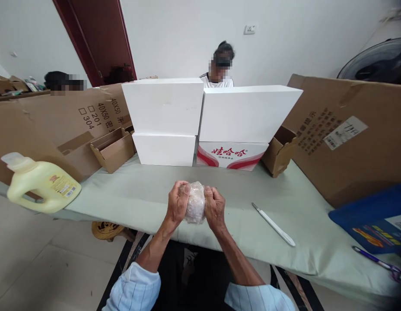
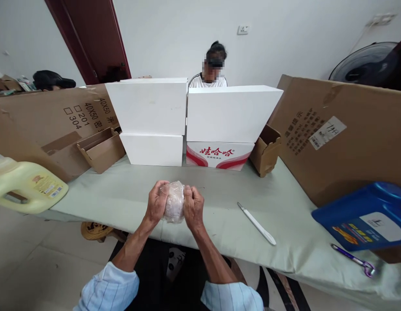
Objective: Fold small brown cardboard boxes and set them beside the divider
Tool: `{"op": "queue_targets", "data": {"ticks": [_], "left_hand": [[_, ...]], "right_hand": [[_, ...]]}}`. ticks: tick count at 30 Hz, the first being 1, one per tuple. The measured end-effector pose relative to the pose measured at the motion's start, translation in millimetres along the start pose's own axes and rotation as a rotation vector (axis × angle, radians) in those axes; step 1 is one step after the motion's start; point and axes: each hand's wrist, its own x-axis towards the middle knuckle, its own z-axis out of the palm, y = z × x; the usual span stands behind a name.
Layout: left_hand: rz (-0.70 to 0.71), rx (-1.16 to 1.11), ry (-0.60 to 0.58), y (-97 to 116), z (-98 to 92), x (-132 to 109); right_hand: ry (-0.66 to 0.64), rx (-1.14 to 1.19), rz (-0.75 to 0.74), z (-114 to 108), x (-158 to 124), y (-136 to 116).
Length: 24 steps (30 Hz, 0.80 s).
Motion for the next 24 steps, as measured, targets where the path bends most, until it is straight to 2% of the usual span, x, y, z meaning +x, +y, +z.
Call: {"op": "queue_targets", "data": {"ticks": [3,6,8,10,12,16,19,24], "left_hand": [[0.006,0.070,-0.078,6,2.2,6],[0.020,0.029,-0.188,14,-0.3,11],[-0.037,-0.097,-0.193,16,-4.7,11],[-0.103,-0.184,-0.138,14,-6.7,7],[-0.108,-0.152,-0.061,8,-2.9,1],[-0.069,-0.070,0.042,0,14.7,-1],[-0.078,-0.098,0.034,0,17.4,2],[-0.164,-0.242,-0.051,0,-2.5,-5]], "right_hand": [[-0.185,-0.114,-0.056,-10,16,-12],[-0.276,-0.135,-0.066,-16,30,-20],[-0.225,-0.077,-0.027,-16,32,-19],[-0.126,-0.021,0.009,-11,29,-15],[-0.048,0.003,0.019,-4,22,-10],[0.028,0.026,0.012,7,11,-9],[0.035,0.047,0.022,6,11,-10],[0.130,0.193,0.085,-2,18,-1]]}}
